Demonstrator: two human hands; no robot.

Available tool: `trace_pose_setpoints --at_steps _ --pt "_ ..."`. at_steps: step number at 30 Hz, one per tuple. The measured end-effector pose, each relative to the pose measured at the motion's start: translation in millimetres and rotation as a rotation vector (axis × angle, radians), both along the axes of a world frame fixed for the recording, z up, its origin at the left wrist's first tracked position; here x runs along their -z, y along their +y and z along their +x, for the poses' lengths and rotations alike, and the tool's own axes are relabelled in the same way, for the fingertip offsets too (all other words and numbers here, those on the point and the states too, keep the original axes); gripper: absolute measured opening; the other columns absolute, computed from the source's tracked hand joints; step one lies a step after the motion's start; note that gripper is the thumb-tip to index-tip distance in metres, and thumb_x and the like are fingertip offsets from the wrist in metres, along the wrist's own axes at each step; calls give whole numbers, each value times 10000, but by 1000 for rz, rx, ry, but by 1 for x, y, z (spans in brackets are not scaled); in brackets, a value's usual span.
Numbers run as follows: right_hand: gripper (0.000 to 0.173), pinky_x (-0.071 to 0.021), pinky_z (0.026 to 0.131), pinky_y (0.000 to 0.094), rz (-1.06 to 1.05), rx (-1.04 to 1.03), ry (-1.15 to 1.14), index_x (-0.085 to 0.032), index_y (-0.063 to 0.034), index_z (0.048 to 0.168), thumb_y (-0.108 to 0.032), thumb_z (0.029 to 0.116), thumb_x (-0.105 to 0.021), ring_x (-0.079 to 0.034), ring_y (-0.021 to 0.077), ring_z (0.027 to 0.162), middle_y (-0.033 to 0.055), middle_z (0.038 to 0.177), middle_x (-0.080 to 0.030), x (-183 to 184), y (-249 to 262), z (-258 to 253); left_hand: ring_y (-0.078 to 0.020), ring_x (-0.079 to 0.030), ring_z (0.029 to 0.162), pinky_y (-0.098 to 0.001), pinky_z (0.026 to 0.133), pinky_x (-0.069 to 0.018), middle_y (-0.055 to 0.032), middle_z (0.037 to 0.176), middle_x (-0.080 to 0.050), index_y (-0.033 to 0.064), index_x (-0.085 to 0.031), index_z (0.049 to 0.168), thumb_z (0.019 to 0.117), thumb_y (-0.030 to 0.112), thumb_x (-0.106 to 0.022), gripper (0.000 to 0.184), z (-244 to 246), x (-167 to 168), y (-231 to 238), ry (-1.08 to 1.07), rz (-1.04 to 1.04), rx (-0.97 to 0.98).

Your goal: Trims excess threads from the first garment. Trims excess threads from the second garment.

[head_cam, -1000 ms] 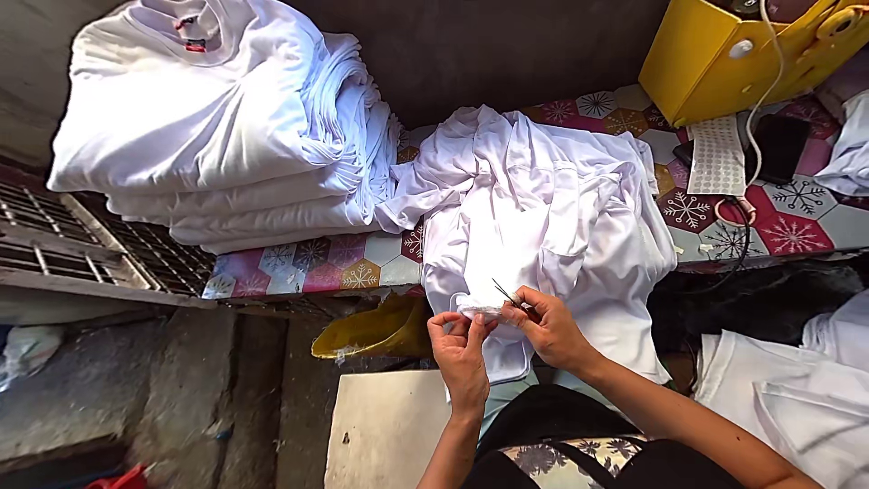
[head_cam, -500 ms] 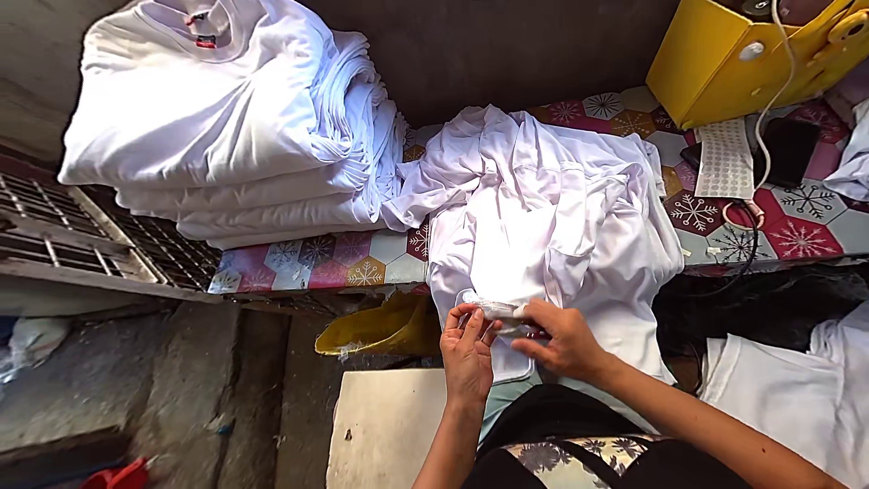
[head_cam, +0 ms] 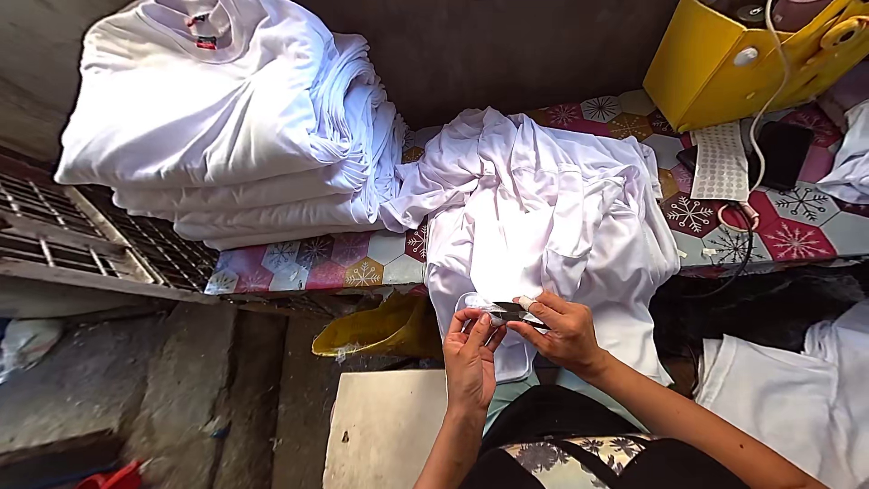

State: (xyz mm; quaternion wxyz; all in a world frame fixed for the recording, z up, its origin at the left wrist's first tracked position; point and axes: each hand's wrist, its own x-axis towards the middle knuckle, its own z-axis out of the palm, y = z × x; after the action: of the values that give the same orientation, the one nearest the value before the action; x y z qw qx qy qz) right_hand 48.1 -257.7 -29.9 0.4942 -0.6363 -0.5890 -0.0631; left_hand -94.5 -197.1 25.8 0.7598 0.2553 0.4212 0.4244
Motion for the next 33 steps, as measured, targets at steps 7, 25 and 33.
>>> trace_pose_setpoints --at_steps 7,25,33 --pt "328 -461 539 241 23 -14 71 -751 -28 921 -342 976 -677 -598 124 625 92 747 -662 4 -6 1 -160 -741 749 -306 745 -637 -74 853 -729 25 -566 1013 1012 -88 -454 159 1 -3 -1 26 -18 7" --pt "154 -441 478 278 77 -190 97 -685 0 863 -122 938 -628 -564 163 555 98 682 -598 -7 16 -23 -118 -723 708 -275 684 -623 -44 807 -730 61 -588 996 959 -59 -441 194 -4 15 1 -35 19 49" --pt "138 -581 703 314 -97 -5 261 -726 25 970 -74 904 -655 -683 195 786 160 917 -708 14 -7 11 -166 -731 810 -346 751 -640 -38 922 -680 85 -447 1101 1084 16 -300 163 -7 18 23 41 16 -156"
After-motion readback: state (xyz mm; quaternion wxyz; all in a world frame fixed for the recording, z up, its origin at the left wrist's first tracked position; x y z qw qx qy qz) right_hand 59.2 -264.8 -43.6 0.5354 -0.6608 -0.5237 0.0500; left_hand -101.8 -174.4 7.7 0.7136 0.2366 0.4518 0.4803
